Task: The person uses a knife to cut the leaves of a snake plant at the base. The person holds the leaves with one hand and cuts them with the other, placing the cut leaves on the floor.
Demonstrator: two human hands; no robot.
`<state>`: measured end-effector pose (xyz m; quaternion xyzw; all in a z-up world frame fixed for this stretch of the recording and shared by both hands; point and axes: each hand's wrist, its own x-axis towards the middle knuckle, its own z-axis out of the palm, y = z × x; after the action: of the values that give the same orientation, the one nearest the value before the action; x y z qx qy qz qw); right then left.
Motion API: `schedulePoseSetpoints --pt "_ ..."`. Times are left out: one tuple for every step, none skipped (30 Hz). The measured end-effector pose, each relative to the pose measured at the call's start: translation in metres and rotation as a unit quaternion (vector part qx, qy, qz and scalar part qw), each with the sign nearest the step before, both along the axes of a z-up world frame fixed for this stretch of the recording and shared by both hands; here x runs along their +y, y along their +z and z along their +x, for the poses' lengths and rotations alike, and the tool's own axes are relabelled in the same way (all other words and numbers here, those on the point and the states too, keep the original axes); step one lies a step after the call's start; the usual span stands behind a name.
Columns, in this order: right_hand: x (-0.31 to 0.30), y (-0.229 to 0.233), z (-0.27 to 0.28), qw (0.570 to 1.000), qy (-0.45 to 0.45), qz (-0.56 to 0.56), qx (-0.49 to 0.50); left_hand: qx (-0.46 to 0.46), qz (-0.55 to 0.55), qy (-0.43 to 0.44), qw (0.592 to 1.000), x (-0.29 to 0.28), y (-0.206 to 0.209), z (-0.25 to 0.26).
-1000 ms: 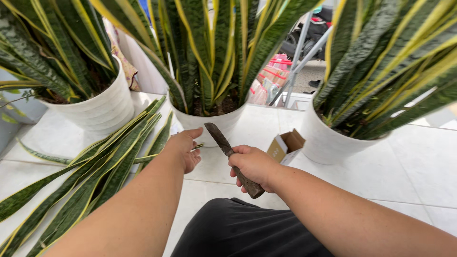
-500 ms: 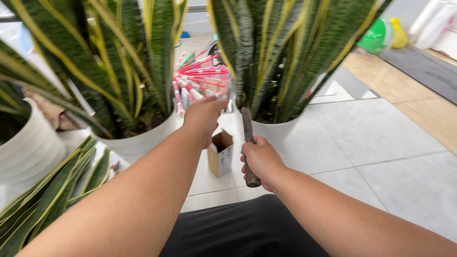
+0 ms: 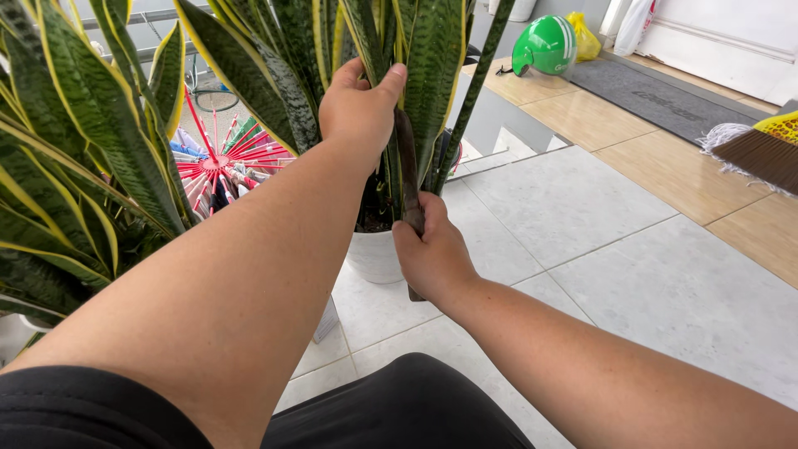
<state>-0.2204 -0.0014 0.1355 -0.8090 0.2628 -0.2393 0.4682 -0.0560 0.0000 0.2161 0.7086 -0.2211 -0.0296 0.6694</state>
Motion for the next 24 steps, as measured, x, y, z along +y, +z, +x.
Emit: schedulePoseSetpoints --pt "-0.003 0.000 0.002 1.000 -0.005 -0.003 0.002 -0.003 0.013 0.013 1.000 -0.001 0.001 0.000" --pt "-0.006 0.000 0.005 1.000 -0.008 -0.006 0.004 -0.005 0.027 0.028 0.999 -0.001 0.002 0.002" --pt "-0.008 0.000 0.007 1.000 -0.011 -0.008 0.007 -0.008 0.040 0.042 0.998 0.000 0.002 0.005" --pt "-0.009 -0.001 0.009 1.000 -0.010 -0.010 0.001 -0.002 0.043 0.059 0.997 0.000 0.001 0.010" --pt "-0.010 -0.002 0.012 1.000 -0.008 -0.011 -0.005 0.003 0.045 0.075 0.996 0.001 0.000 0.014" --pt "-0.011 -0.002 0.013 1.000 -0.006 -0.013 -0.011 0.008 0.047 0.092 0.995 0.003 -0.003 0.019" --pt "-0.012 -0.002 0.014 1.000 -0.002 -0.008 -0.008 0.005 0.045 0.104 0.994 0.005 -0.006 0.024" --pt "-0.011 -0.002 0.015 1.000 0.002 -0.003 -0.006 0.003 0.043 0.118 0.992 0.009 -0.009 0.029" --pt "-0.010 -0.002 0.016 1.000 0.007 0.003 -0.003 0.001 0.041 0.131 0.991 0.012 -0.013 0.033" --pt "-0.009 -0.001 0.018 0.999 0.015 0.027 0.010 0.006 0.033 0.124 0.992 0.013 -0.016 0.036" --pt "-0.008 0.000 0.021 0.998 0.024 0.051 0.022 0.011 0.025 0.118 0.993 0.015 -0.019 0.038" --pt "-0.007 0.003 0.024 0.996 0.032 0.074 0.034 0.015 0.017 0.110 0.994 0.016 -0.020 0.041" --pt "-0.007 0.005 0.026 0.994 0.036 0.090 0.046 0.011 0.027 0.115 0.993 0.017 -0.021 0.042" --pt "-0.006 0.007 0.029 0.992 0.038 0.106 0.058 0.007 0.037 0.120 0.992 0.018 -0.023 0.042" --pt "-0.006 0.008 0.031 0.989 0.041 0.122 0.070 0.002 0.048 0.125 0.991 0.019 -0.023 0.042" --pt "-0.007 0.010 0.033 0.987 0.044 0.139 0.067 0.007 0.049 0.114 0.992 0.020 -0.023 0.040" --pt "-0.007 0.010 0.036 0.985 0.047 0.155 0.065 0.012 0.051 0.104 0.993 0.021 -0.024 0.038" --pt "-0.008 0.011 0.038 0.982 0.049 0.172 0.062 0.017 0.053 0.094 0.994 0.022 -0.025 0.036" --pt "-0.008 0.011 0.041 0.981 0.048 0.175 0.072 0.035 0.059 0.082 0.994 0.023 -0.025 0.035" --pt "-0.009 0.010 0.043 0.980 0.047 0.177 0.081 0.053 0.066 0.069 0.994 0.023 -0.025 0.033" --pt "-0.010 0.009 0.046 0.978 0.045 0.180 0.091 0.071 0.072 0.057 0.993 0.023 -0.026 0.031" --pt "-0.011 0.007 0.048 0.977 0.038 0.184 0.101 0.064 0.077 0.059 0.993 0.021 -0.028 0.030" --pt "-0.013 0.006 0.050 0.975 0.030 0.188 0.112 0.058 0.082 0.062 0.993 0.019 -0.031 0.028" --pt "-0.014 0.003 0.052 0.973 0.023 0.193 0.123 0.052 0.088 0.064 0.993 0.017 -0.034 0.028"
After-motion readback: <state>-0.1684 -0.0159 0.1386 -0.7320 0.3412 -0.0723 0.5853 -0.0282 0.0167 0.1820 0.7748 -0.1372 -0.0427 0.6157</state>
